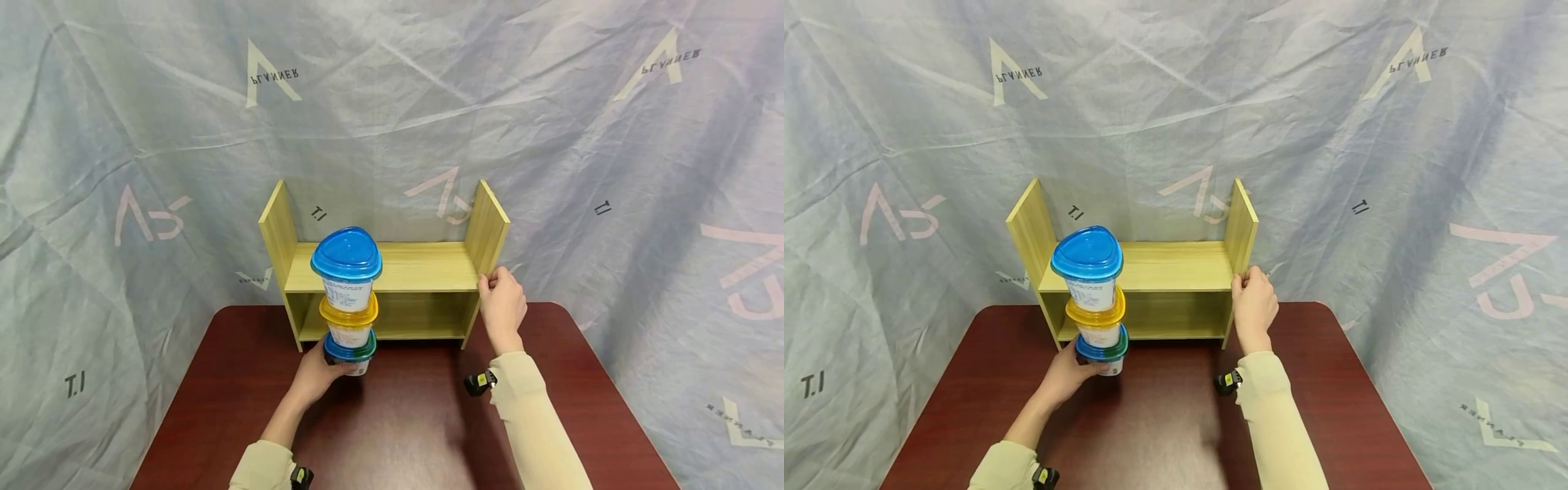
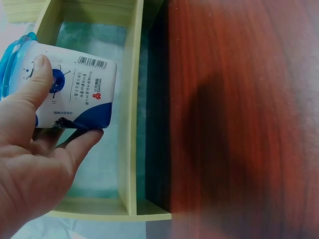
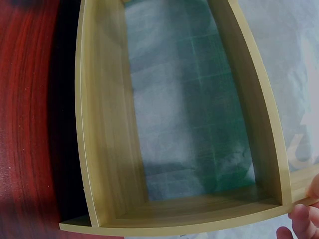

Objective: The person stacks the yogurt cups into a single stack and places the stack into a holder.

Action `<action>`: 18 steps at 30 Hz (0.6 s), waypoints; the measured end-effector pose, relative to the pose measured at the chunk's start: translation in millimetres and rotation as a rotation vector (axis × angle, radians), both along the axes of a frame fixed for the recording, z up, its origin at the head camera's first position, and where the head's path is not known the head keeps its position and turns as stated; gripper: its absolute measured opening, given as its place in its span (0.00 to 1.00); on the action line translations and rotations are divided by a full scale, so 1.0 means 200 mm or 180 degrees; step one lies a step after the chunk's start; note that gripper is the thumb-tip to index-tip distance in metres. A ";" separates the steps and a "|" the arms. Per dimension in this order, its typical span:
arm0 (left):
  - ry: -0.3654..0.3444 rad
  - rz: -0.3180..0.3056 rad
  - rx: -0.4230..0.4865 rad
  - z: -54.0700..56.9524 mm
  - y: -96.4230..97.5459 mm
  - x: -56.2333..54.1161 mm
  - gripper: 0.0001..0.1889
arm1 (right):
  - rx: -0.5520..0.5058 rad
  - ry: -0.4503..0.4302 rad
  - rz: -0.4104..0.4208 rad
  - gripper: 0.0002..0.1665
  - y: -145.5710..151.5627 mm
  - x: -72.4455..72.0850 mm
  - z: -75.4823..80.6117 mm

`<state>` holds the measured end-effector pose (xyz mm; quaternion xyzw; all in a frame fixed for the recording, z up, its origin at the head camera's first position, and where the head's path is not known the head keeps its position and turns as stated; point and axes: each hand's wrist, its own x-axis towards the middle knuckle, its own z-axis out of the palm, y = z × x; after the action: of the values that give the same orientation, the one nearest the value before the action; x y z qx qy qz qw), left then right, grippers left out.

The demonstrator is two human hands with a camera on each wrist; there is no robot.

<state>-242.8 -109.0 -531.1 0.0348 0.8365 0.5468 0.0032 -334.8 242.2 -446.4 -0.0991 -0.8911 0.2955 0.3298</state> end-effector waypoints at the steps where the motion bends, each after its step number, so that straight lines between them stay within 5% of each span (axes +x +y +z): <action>1: 0.0009 -0.0010 0.0012 0.00 0.00 0.00 0.41 | 0.0001 0.0006 -0.0001 0.14 0.00 0.00 0.00; 18: 0.0110 -0.0057 0.0019 0.11 0.02 -0.05 0.37 | -0.0032 0.0032 -0.0022 0.14 0.01 0.00 -0.01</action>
<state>-252.1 -104.7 -509.9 0.0517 0.8345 0.5485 -0.0064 -335.2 243.6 -447.8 -0.1024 -0.8876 0.2993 0.3348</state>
